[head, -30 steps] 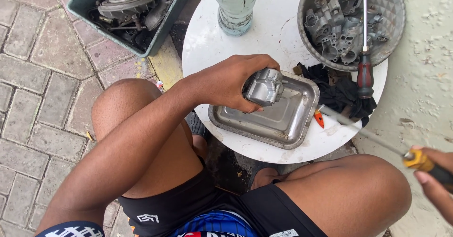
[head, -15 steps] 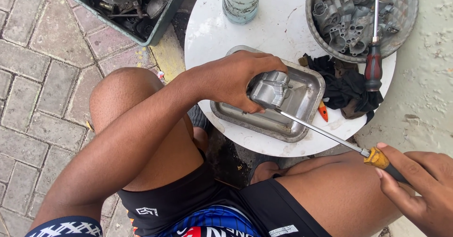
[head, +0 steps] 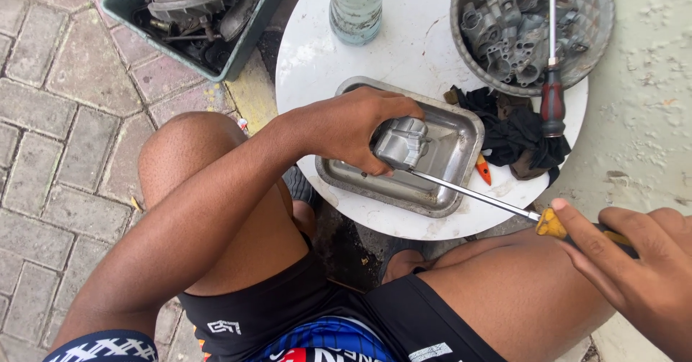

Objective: The person is unscrewing parts of a motorcycle carburetor and wiping it clean with a black cloth on a small table.

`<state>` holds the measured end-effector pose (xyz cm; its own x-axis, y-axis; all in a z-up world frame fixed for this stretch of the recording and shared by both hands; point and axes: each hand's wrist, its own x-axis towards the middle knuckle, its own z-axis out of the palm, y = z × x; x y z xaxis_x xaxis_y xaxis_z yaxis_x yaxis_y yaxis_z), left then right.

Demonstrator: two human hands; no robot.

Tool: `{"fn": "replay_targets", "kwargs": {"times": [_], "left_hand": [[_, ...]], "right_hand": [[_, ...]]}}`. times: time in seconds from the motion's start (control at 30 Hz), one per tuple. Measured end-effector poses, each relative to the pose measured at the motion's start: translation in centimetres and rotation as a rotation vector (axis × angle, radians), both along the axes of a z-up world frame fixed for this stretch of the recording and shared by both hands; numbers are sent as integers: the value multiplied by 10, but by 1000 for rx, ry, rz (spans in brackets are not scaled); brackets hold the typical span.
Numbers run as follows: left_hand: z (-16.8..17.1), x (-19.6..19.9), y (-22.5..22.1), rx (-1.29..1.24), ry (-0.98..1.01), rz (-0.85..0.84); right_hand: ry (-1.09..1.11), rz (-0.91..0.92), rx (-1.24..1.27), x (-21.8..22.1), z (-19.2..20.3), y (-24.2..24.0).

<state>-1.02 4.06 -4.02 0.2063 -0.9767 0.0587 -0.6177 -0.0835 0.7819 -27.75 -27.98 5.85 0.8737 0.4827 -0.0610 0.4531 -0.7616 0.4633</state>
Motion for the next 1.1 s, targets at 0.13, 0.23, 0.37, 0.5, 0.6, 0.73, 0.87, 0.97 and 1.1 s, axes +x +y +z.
{"fn": "replay_targets", "kwargs": {"times": [0.13,0.23,0.37,0.5,0.6,0.73,0.87,0.97,1.1], "left_hand": [[2,3,-1,18,2,-5],[1,0,-1,-42,16,36],[-5,-4,-2,-60,-9,5],[-7,-3,-3,-84,-23,3],[-4,-3,-2,-83,-21,31],[-5,-3,-3,-43,10,17],[-6,-3,-3,-45,-2,24],[-5,1,-5,-43,-9,2],[2,4,-2,67,-1,14]], "right_hand": [[-41,41,104,16,13,8],[21,121,76,19,18,7],[11,167,65,20,24,14],[33,47,68,20,26,19],[0,-42,169,14,18,16],[134,-207,223,12,17,14],[222,-432,320,13,17,14],[276,-438,391,22,26,20],[245,-345,614,12,21,13]]}}
